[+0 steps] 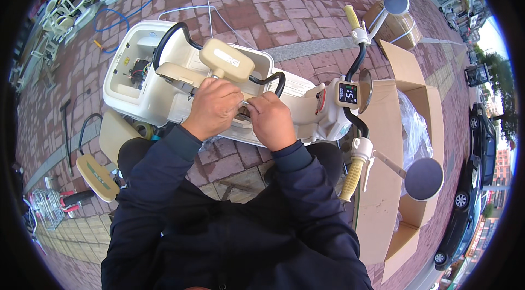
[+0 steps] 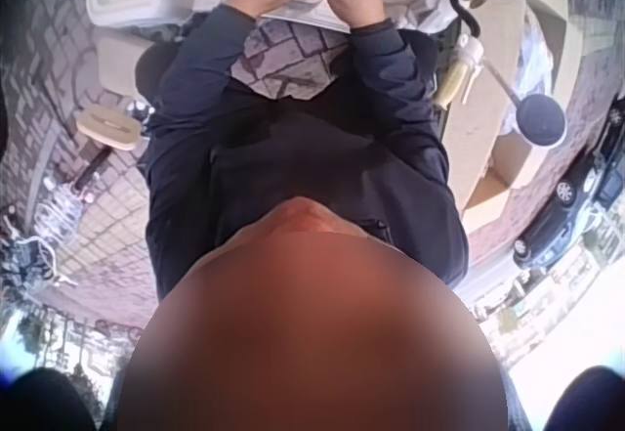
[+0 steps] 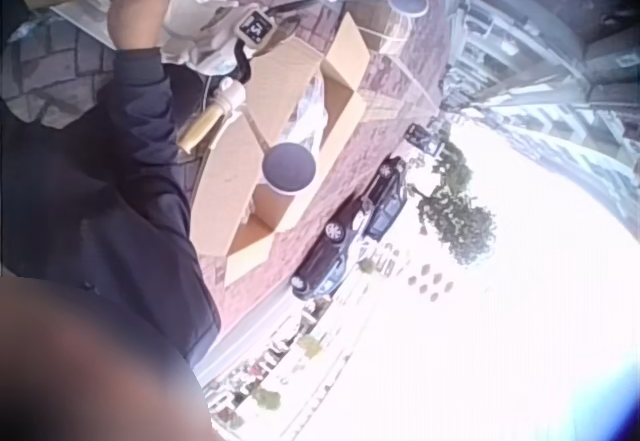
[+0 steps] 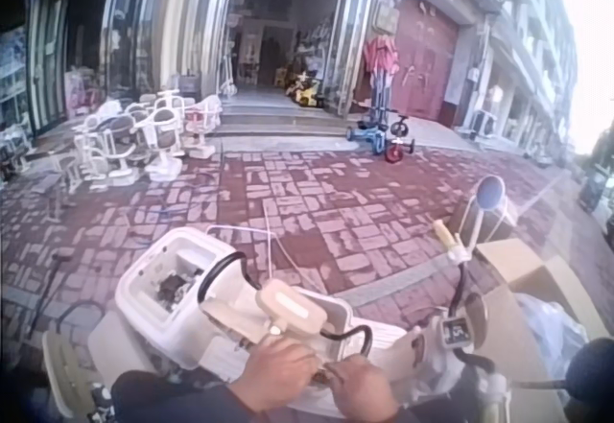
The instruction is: The person assembles a child's electric scooter by attaching the handlebar, mirrors, and seat. They unwrap components, connect the handlebar to the stem, install rearview mirrors, and secure the seat with screws.
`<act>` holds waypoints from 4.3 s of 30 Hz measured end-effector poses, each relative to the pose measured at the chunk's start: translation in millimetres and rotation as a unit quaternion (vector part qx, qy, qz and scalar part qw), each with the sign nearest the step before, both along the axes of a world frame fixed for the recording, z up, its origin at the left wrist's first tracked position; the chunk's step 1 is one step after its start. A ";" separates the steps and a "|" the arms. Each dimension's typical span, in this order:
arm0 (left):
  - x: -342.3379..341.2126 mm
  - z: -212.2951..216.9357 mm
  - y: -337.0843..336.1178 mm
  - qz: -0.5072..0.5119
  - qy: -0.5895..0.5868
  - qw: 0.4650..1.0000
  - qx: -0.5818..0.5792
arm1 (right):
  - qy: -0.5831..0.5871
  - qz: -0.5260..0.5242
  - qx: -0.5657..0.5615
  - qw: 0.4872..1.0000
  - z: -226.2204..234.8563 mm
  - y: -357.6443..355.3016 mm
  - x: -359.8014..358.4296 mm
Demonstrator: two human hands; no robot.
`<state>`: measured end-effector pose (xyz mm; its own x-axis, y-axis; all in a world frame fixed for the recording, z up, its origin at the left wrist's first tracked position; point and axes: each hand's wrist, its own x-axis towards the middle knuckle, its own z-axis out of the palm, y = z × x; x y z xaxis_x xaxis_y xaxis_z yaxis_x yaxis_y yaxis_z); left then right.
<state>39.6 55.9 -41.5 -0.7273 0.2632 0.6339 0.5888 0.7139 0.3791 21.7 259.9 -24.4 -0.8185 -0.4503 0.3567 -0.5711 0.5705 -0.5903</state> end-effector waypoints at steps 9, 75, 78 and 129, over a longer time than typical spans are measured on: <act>0.9 0.4 -1.5 -0.004 -0.006 1.000 0.000 | -0.179 -0.032 -0.094 0.979 -3.3 3.1 -1.8; 0.6 4.0 5.6 -0.006 0.004 1.000 0.008 | -0.014 -0.042 -0.018 0.999 -0.2 1.2 2.4; 1.7 4.8 3.3 -0.013 -0.014 1.000 -0.003 | -0.021 -0.043 0.055 0.997 -0.7 2.4 3.6; 4.2 10.1 2.4 -0.009 -0.009 1.000 -0.001 | -0.031 -0.022 -0.002 0.999 5.4 2.0 5.7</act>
